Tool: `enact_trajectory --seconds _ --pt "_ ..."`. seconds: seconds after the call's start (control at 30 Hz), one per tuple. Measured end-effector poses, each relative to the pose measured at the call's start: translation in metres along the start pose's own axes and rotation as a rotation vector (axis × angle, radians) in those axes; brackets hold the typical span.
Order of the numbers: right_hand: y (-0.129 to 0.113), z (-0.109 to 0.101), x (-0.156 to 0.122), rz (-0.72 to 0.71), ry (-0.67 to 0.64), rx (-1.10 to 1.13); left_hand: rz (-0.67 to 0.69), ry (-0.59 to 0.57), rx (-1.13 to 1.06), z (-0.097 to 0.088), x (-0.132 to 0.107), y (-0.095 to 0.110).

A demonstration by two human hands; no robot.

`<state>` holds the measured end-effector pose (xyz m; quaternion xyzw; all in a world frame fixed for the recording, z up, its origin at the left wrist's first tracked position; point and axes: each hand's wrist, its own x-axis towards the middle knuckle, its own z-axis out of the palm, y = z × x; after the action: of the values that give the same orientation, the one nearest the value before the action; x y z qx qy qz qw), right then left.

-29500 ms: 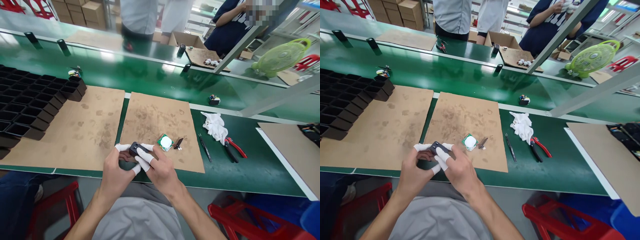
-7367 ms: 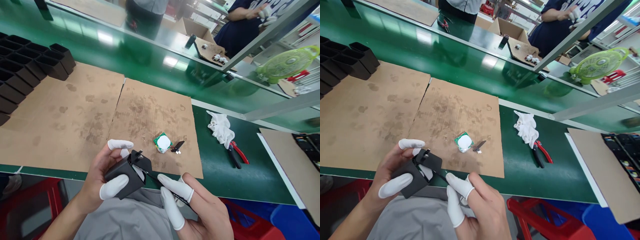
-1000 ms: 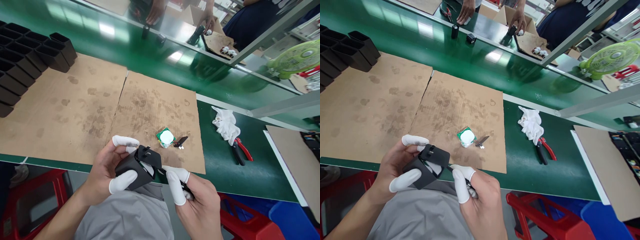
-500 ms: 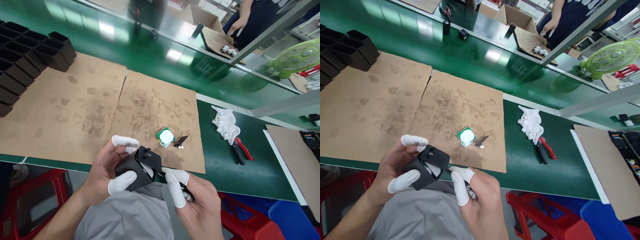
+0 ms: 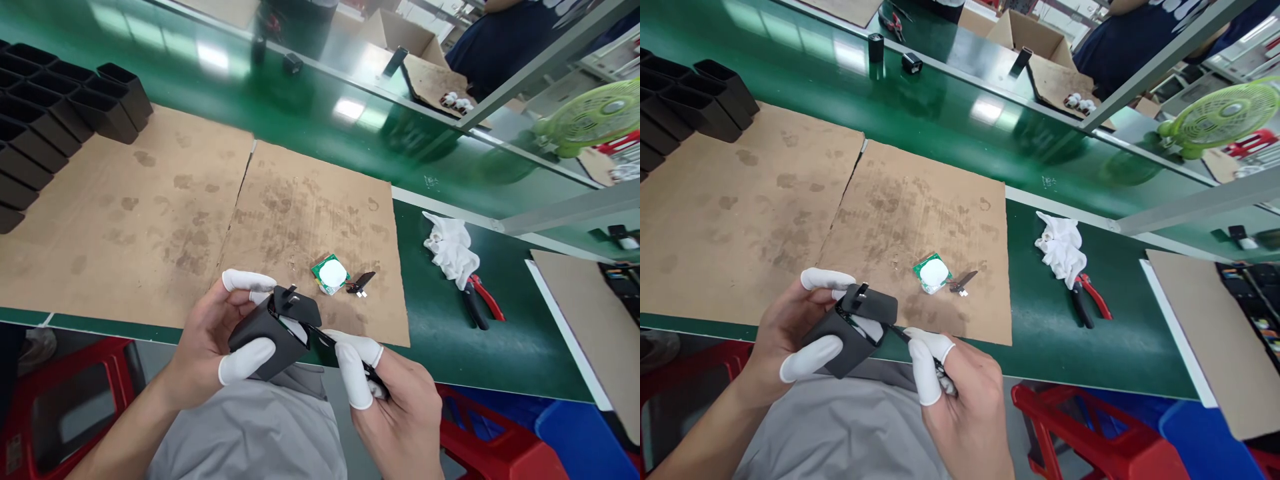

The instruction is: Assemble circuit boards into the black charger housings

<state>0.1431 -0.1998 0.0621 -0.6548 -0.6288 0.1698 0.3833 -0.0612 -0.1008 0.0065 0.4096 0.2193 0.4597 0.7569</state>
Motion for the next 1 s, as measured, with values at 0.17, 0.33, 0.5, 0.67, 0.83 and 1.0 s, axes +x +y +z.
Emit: enact_trajectory --seconds 0.17,0.33,0.5,0.67,0.83,1.0 --pt "-0.0001 0.0013 -0.003 0.012 -0.001 0.006 -0.009 0.033 0.038 -0.0009 -0.0008 -0.0012" --pt "-0.0009 0.0009 -0.0025 -0.023 -0.006 -0.019 -0.032 0.057 0.087 -0.0013 -0.0024 -0.0007" --pt "-0.0007 -0.0024 -0.0032 -0.017 0.009 -0.04 -0.022 0.044 0.083 0.0 -0.0019 0.0011" --pt "-0.0019 -0.0046 0.0005 -0.011 -0.041 -0.012 -0.037 0.02 0.072 0.0005 -0.0006 0.0022" --pt "-0.0014 -0.0056 0.0036 -0.011 0.004 -0.018 -0.035 0.019 0.098 -0.0002 -0.0006 0.0017" --pt "-0.002 -0.0071 0.0037 -0.012 -0.001 -0.018 -0.044 0.035 0.107 0.0008 -0.0004 0.0024"
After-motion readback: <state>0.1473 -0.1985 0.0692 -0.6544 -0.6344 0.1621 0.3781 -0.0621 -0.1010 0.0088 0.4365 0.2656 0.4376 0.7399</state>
